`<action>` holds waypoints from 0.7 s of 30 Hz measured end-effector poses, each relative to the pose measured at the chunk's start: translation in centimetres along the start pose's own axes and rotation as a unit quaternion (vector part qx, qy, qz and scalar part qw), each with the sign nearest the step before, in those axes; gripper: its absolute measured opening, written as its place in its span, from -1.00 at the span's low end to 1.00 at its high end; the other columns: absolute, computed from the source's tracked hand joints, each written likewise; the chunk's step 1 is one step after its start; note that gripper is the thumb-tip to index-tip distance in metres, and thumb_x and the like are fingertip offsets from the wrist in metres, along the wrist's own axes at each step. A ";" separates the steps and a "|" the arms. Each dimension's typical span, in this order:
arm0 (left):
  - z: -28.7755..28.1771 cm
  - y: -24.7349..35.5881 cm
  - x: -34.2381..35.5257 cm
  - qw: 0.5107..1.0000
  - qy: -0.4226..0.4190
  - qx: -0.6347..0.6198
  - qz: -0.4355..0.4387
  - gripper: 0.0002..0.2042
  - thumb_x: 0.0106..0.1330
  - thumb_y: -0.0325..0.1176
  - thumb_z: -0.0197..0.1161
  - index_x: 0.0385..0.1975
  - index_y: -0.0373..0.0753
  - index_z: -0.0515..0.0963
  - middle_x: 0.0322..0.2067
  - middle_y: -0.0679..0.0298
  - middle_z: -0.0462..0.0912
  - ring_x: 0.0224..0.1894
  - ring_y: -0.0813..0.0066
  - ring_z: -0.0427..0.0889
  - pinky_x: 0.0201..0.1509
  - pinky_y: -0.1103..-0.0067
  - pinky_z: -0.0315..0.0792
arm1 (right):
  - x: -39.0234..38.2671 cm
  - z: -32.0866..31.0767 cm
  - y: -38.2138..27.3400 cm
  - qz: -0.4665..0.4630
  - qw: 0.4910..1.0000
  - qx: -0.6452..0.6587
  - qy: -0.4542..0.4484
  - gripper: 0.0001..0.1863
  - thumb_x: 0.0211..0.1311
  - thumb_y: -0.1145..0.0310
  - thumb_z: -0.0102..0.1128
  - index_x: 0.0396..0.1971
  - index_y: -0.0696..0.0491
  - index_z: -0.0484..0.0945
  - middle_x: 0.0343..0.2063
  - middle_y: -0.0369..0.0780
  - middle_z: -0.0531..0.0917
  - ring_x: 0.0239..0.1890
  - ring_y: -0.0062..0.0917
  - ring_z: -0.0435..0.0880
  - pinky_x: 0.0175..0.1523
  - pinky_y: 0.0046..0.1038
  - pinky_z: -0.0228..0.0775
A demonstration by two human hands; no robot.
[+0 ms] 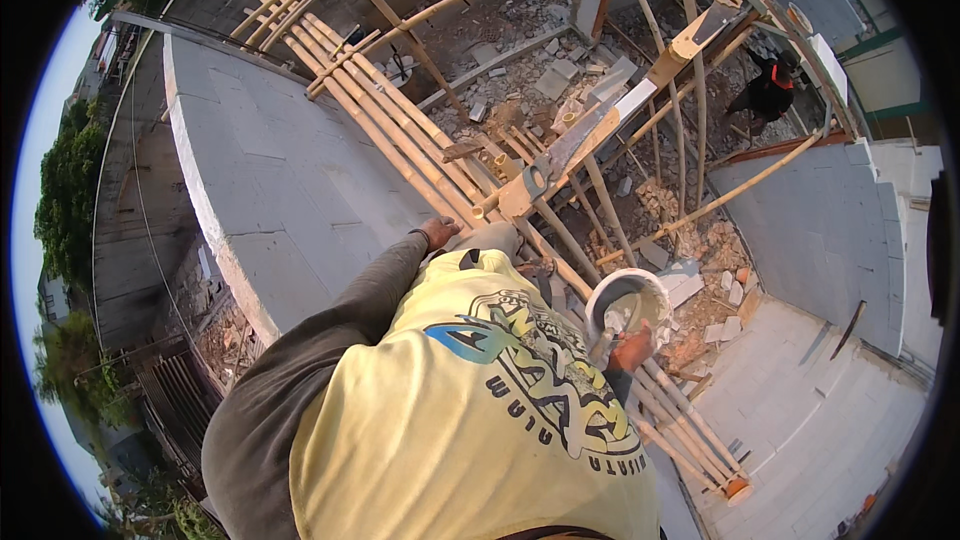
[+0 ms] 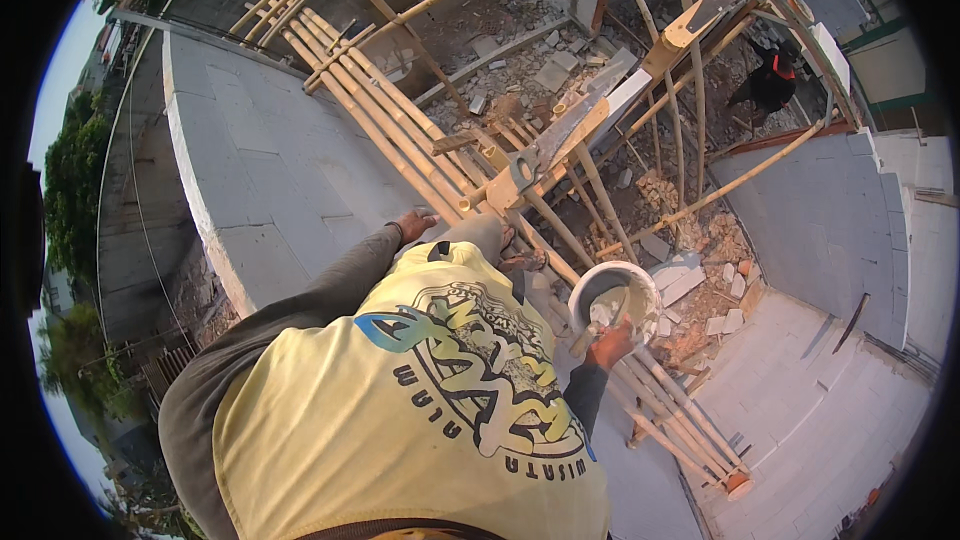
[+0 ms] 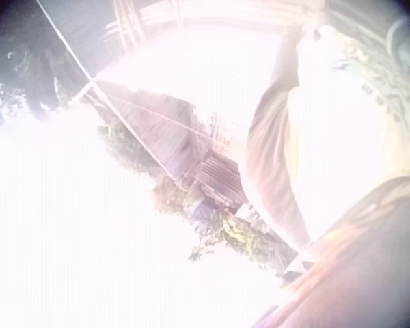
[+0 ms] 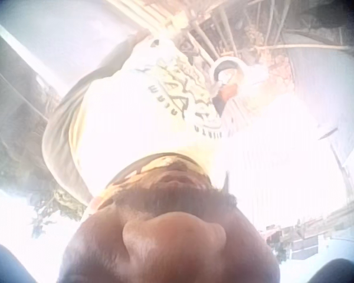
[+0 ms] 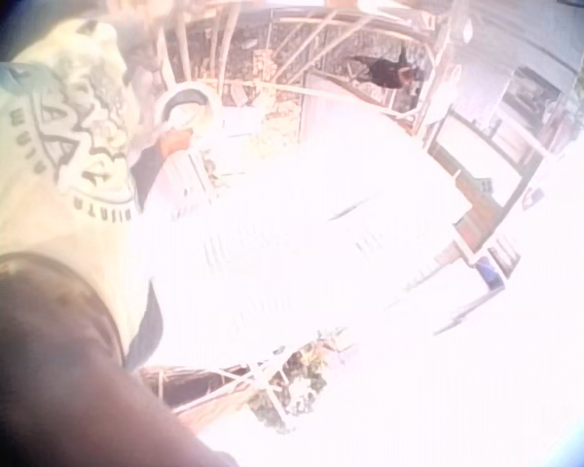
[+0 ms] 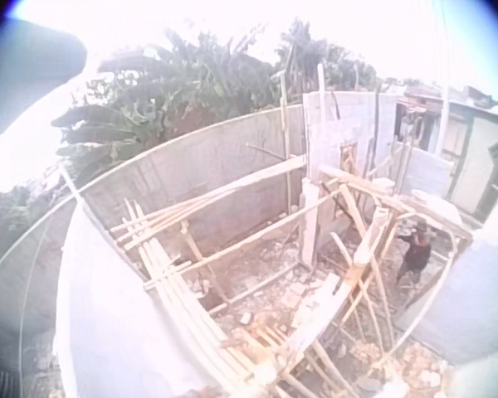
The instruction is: The person positions a large concrete brick on a wall, hammers it into place using a mallet, and then applies mortar from a bucket to the top and side of the brick using a trowel.
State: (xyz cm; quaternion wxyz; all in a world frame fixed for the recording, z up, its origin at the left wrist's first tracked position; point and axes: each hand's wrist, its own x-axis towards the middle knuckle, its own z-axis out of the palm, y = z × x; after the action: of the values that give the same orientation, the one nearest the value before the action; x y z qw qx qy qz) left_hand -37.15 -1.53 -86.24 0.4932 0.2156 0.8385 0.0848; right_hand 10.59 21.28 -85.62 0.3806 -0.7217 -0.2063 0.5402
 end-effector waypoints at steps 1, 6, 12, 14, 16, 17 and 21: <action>-0.7 1.1 0.2 1.000 0.016 -0.012 0.019 -0.44 0.36 0.13 0.08 0.18 -0.15 0.51 0.15 -0.05 0.52 0.23 0.01 0.45 0.32 0.31 0.32 | -0.5 1.8 -1.0 0.001 1.000 -0.006 -0.004 -0.74 0.25 0.24 0.15 -0.21 0.12 0.54 -0.62 -0.34 0.31 -0.63 -0.58 0.37 -0.56 -0.49 0.27; -4.1 10.3 -2.5 0.991 0.019 -0.096 0.093 -0.48 0.39 0.10 0.08 0.03 -0.25 0.59 -0.08 0.01 0.66 0.06 0.15 0.60 0.18 0.34 0.42 | -10.0 12.3 -7.9 -0.071 0.974 -0.058 -0.205 -0.62 0.33 0.36 0.10 0.05 0.28 0.49 -0.44 -0.33 0.42 -0.49 -0.64 0.40 -0.36 -0.56 0.34; -8.2 20.4 -5.0 0.939 -0.055 -0.157 0.301 -0.43 0.44 0.19 -0.05 -0.09 -0.27 0.60 -0.18 0.06 0.65 -0.07 0.18 0.60 0.08 0.34 0.42 | -17.3 24.5 -10.2 -0.099 0.916 -0.102 -0.376 -0.52 0.36 0.36 0.07 0.17 0.35 0.39 -0.30 -0.25 0.54 -0.43 -0.65 0.46 -0.25 -0.54 0.43; -9.6 20.4 -3.9 0.894 -0.079 -0.224 0.380 -0.42 0.46 0.19 -0.07 -0.21 -0.31 0.59 -0.31 0.14 0.62 -0.20 0.32 0.55 -0.01 0.38 0.42 | -21.2 28.9 -10.8 -0.157 0.883 -0.143 -0.418 -0.57 0.35 0.37 0.06 0.13 0.31 0.43 -0.30 -0.27 0.53 -0.35 -0.65 0.48 -0.21 -0.53 0.43; -10.8 20.3 -1.1 0.831 -0.199 -0.367 0.368 -0.46 0.47 0.12 -0.03 -0.38 -0.33 0.54 -0.43 0.28 0.54 -0.35 0.49 0.39 -0.16 0.45 0.37 | -24.1 33.4 -10.4 -0.196 0.858 -0.133 -0.457 -0.51 0.34 0.41 0.04 0.21 0.32 0.35 -0.09 -0.13 0.56 -0.12 -0.53 0.56 -0.02 -0.52 0.44; -12.5 20.1 -0.8 0.838 -0.170 -0.374 0.358 -0.48 0.48 0.10 -0.02 -0.38 -0.33 0.54 -0.44 0.29 0.54 -0.36 0.50 0.39 -0.17 0.46 0.37 | -25.2 35.5 -10.0 -0.212 0.853 -0.147 -0.455 -0.49 0.33 0.42 0.03 0.23 0.32 0.32 -0.03 -0.09 0.54 -0.05 -0.49 0.56 0.02 -0.50 0.43; -21.1 16.3 0.2 0.816 -0.107 -0.494 0.279 -0.58 0.47 -0.04 0.08 -0.38 -0.35 0.58 -0.46 0.35 0.57 -0.37 0.60 0.42 -0.18 0.53 0.39 | -31.2 44.4 -8.6 -0.356 0.753 -0.269 -0.484 -0.43 0.34 0.43 -0.01 0.29 0.36 0.22 0.10 0.05 0.51 0.13 -0.35 0.53 0.18 -0.42 0.36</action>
State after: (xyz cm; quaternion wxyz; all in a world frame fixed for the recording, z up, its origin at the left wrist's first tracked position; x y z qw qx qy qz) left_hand -50.88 14.60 -70.10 0.5756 0.1757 0.5295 0.5978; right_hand -40.38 19.07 -65.20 0.1845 -0.3107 -0.7420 0.5647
